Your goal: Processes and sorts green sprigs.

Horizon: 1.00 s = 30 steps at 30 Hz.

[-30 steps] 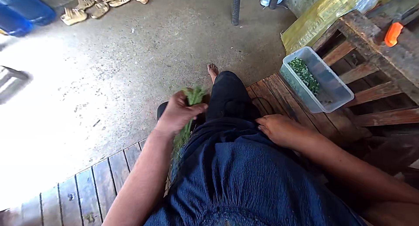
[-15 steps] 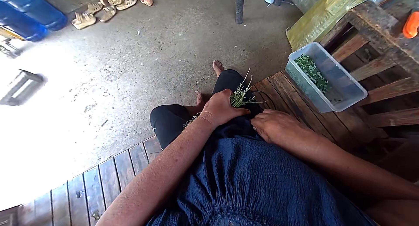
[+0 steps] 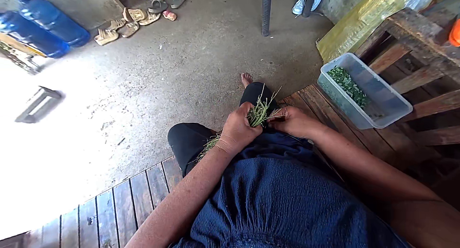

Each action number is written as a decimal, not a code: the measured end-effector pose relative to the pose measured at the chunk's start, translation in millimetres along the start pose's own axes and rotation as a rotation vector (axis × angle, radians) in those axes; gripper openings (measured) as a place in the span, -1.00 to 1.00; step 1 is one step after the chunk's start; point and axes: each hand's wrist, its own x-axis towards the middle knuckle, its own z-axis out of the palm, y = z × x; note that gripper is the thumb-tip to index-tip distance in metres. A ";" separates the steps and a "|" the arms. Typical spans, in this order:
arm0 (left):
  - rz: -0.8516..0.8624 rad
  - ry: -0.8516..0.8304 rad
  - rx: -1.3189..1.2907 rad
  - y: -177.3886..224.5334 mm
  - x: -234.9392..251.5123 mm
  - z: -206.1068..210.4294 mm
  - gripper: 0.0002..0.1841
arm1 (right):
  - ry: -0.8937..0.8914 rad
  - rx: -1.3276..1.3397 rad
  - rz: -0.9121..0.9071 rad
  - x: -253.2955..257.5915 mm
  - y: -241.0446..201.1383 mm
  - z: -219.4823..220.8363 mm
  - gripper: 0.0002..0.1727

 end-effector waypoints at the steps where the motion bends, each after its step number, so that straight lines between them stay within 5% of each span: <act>1: 0.001 0.006 -0.011 -1.9 0.3 0.0 -0.62 | -0.010 0.006 0.009 0.8 -1.4 -0.7 -0.90; 8: 0.053 0.046 -0.041 0.4 -9.1 3.1 -0.62 | -0.121 -0.004 -0.009 3.4 -2.7 -2.9 -0.89; 15: 0.077 0.046 -0.118 -4.8 -4.8 8.8 -0.62 | -0.073 0.467 0.179 4.8 9.7 3.2 -0.83; 25: 0.075 0.131 -0.165 -7.3 -5.1 11.8 -0.58 | 0.098 0.220 0.119 15.7 13.0 1.0 -0.90; 30: 0.046 0.159 -0.213 -12.0 -2.1 13.2 -0.55 | 0.146 0.186 0.305 47.3 39.0 -18.0 -0.92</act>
